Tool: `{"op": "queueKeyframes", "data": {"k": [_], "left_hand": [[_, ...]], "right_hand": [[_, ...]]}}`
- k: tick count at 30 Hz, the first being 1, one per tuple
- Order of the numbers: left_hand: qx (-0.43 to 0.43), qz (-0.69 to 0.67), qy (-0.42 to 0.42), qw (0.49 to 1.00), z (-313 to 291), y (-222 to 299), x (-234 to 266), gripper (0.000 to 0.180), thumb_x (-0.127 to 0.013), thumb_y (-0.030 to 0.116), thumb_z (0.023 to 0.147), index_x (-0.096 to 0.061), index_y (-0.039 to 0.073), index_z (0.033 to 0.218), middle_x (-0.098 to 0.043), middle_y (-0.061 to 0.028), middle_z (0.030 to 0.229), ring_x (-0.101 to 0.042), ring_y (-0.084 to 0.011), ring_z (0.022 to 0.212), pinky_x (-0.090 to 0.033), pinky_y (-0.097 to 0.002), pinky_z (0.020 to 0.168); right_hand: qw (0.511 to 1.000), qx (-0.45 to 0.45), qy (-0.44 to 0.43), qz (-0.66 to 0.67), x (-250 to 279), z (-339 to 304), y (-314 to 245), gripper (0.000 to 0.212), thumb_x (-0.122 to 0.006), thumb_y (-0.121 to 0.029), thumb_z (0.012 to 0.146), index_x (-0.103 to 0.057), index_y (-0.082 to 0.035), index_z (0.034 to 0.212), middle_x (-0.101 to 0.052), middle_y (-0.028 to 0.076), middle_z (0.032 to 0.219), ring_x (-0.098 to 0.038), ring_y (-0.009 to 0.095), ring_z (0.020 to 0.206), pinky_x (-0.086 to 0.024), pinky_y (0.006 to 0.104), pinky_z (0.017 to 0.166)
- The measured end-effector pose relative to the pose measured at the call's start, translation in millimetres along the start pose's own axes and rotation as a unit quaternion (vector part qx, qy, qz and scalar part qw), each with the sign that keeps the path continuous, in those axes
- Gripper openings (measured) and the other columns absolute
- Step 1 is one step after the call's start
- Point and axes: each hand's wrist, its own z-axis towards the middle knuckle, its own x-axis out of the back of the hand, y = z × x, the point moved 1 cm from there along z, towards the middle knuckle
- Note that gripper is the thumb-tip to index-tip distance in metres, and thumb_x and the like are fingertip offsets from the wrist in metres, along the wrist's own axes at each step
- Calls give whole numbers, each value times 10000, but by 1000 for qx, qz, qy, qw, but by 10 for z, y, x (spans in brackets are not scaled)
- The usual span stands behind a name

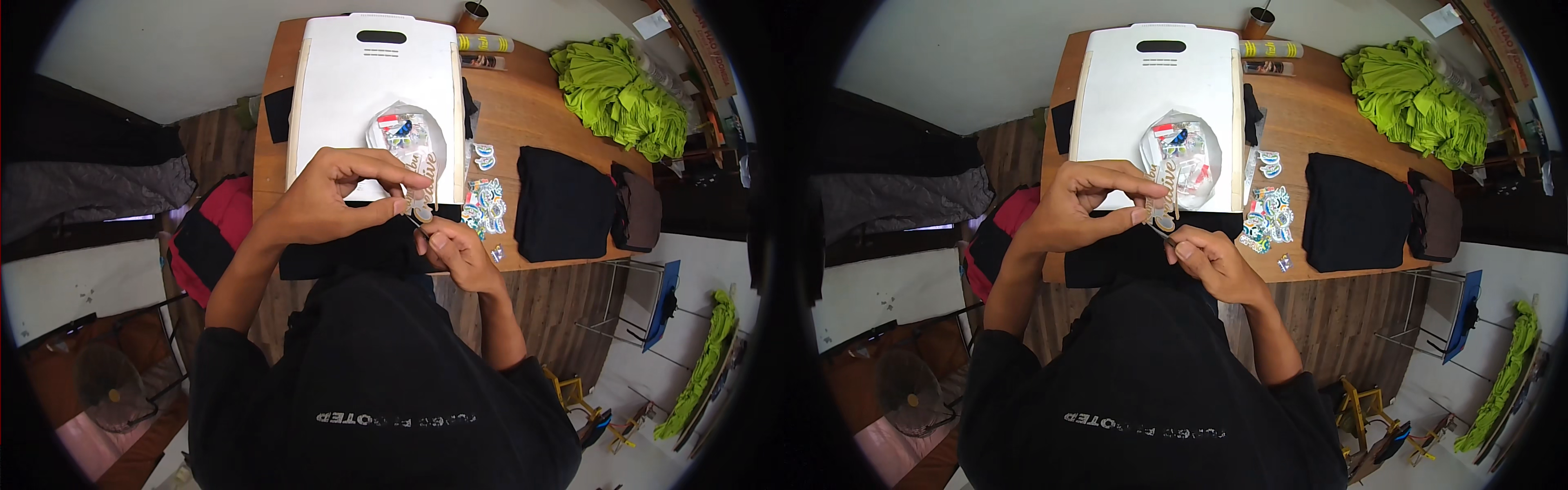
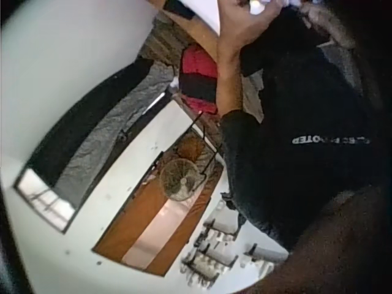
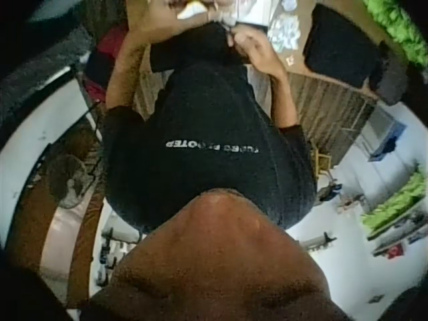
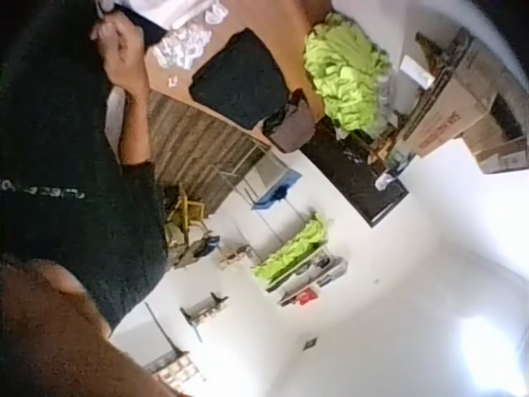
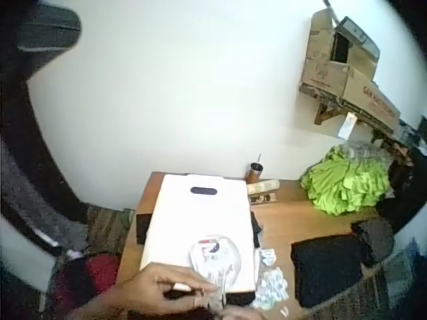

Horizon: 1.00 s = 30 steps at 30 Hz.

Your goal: Cutting out individual stickers from a sheet using scissors.

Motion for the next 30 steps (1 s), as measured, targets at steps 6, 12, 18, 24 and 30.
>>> {"op": "queueKeyframes", "data": {"k": [6,12,18,24,30], "left_hand": [[1,-2,-10,1000,-5,-6,1,294,-655,-21,834,-694,18,1123,-703,-121,1028,-645,-152,948,-501,-286,885],[5,-6,-17,1000,-8,-20,6,299,-646,-21,835,-695,26,1126,-707,-111,1010,-648,-146,928,-503,-282,879],[19,-10,-31,999,-4,-21,16,304,-644,-25,832,-694,22,1128,-707,-105,993,-642,-133,911,-502,-277,876],[12,-14,-47,999,2,-22,31,316,-649,-33,824,-692,18,1133,-701,-98,987,-633,-123,896,-500,-272,863],[10,-17,-42,999,-6,-32,26,316,-648,-39,824,-690,14,1132,-701,-99,992,-633,-123,900,-501,-271,860]], "right_hand": [[1000,-11,-3,5,-6,-11,3,278,-429,-218,1033,-560,1,923,-432,-16,637,-341,46,544,-288,221,509],[1000,-18,-2,9,-8,-12,15,280,-433,-221,1031,-561,2,920,-432,-14,639,-345,47,550,-288,221,510],[999,-36,-17,7,32,-13,3,299,-442,-235,1027,-568,1,893,-415,-13,612,-345,52,546,-278,229,506],[999,-41,-19,-7,42,-16,-1,312,-445,-245,1025,-574,-3,876,-390,-14,574,-336,53,529,-267,238,497],[999,-34,-20,-9,40,-11,28,320,-444,-253,1026,-575,-5,873,-379,-14,559,-331,53,519,-260,240,491]]}}
